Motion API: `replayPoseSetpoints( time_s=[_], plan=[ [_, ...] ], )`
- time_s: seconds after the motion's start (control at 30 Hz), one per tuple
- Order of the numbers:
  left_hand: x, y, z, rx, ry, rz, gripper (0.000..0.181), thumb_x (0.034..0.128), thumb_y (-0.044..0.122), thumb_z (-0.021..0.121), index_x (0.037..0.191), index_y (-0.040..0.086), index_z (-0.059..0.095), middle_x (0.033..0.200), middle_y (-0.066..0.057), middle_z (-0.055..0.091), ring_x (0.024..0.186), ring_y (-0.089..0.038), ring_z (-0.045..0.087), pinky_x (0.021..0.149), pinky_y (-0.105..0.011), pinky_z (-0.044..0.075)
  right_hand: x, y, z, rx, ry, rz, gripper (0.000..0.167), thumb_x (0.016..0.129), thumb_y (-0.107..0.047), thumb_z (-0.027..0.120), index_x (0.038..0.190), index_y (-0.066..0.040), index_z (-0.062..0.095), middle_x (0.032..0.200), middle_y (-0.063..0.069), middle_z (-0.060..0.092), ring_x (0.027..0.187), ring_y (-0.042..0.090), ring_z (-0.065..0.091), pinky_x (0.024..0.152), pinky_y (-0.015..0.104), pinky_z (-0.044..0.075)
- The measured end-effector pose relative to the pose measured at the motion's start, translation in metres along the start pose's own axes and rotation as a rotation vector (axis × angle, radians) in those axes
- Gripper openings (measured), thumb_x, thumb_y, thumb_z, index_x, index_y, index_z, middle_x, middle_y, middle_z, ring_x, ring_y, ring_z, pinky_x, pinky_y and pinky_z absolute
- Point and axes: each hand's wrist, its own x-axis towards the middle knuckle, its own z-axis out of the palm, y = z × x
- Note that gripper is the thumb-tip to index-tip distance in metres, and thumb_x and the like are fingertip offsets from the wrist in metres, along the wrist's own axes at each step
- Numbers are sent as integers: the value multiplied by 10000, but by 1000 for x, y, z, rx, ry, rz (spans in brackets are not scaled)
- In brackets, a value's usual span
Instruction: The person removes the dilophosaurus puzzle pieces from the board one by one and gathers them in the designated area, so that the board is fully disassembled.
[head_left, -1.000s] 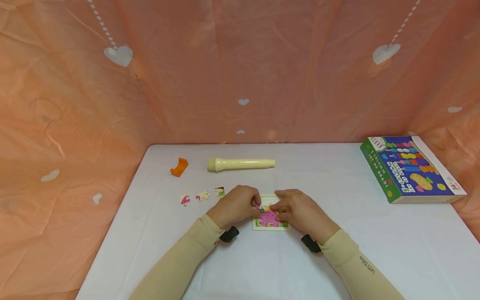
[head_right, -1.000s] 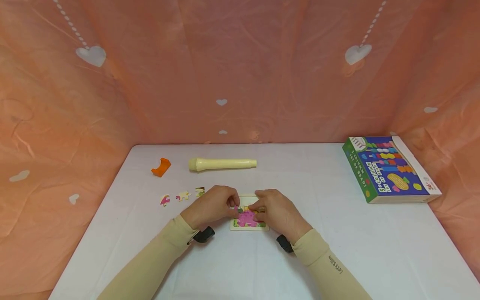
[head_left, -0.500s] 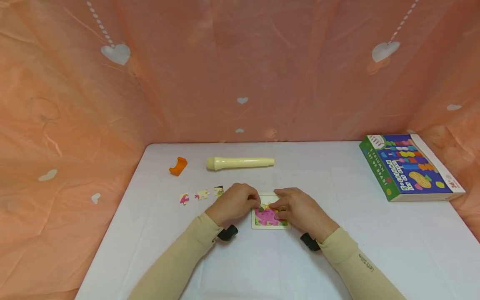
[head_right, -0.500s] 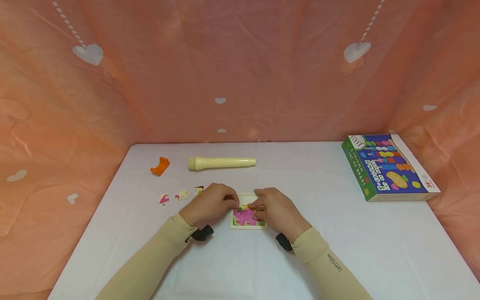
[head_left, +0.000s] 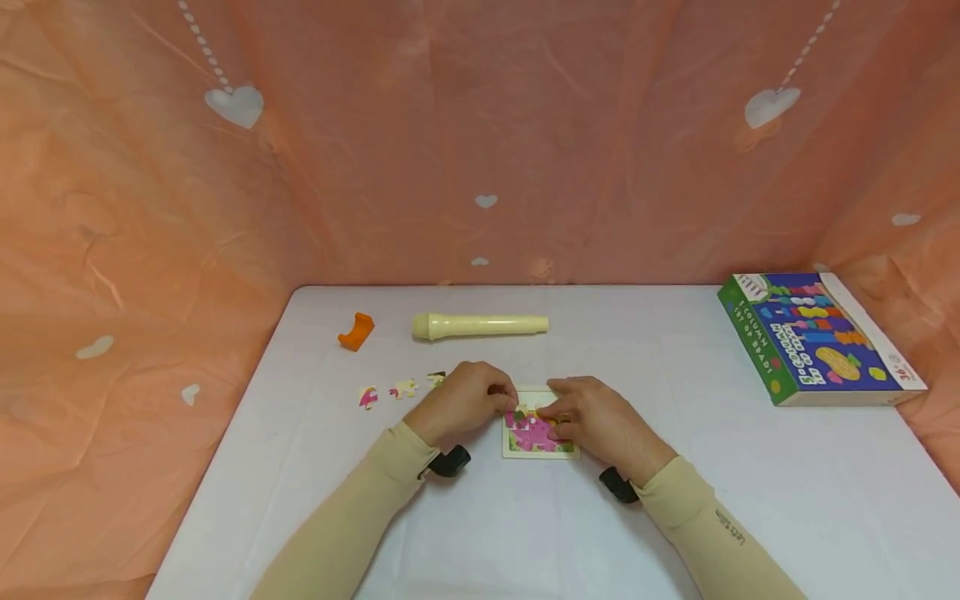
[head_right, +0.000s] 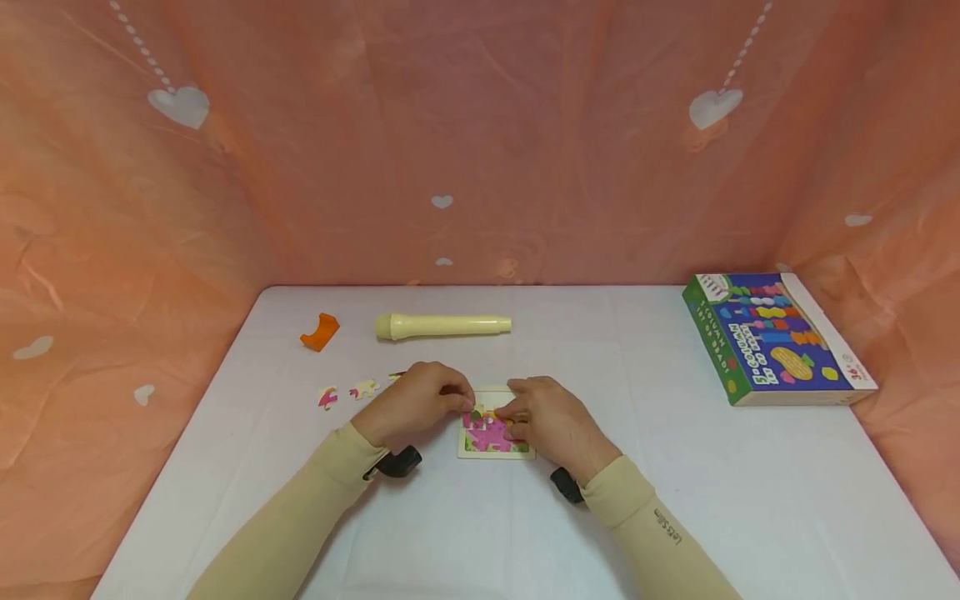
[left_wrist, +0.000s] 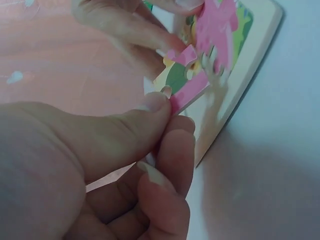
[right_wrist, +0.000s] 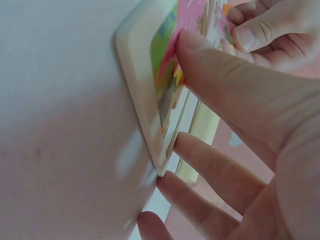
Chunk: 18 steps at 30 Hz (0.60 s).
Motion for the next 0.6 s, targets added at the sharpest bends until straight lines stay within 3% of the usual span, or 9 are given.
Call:
replayPoseSetpoints(
  time_s=[0.1,0.2,0.37,0.6],
  plan=[
    [-7,-4,-8,-1,23,-24,88,1005,196,779,928,195,821,873,94,736,887,-110,633,881,-335,547,2,-1,-1,11,-11,14,265,931,-173,848,1195,-185,849,1534,146,637,1461,411,544,1193,593,459],
    [-21,-15,-17,-10,49,-71,77,997,214,792,925,213,818,883,89,733,894,-131,626,885,-344,544,2,-2,1,23,-17,20,263,934,-196,847,1197,-186,848,1539,144,633,1465,404,540,1202,589,452],
    [-54,-45,-36,9,91,-111,93,989,213,798,900,239,806,905,94,742,920,-133,616,913,-342,524,1,0,2,15,4,6,257,939,-192,838,1196,-185,848,1526,144,644,1457,413,549,1211,591,438],
    [-107,-84,-72,52,139,-186,82,1012,229,770,947,263,807,984,92,762,943,-134,637,908,-364,531,1,0,0,43,-9,47,257,942,-202,836,1199,-206,848,1552,125,626,1483,414,518,1225,607,412]
  ],
)
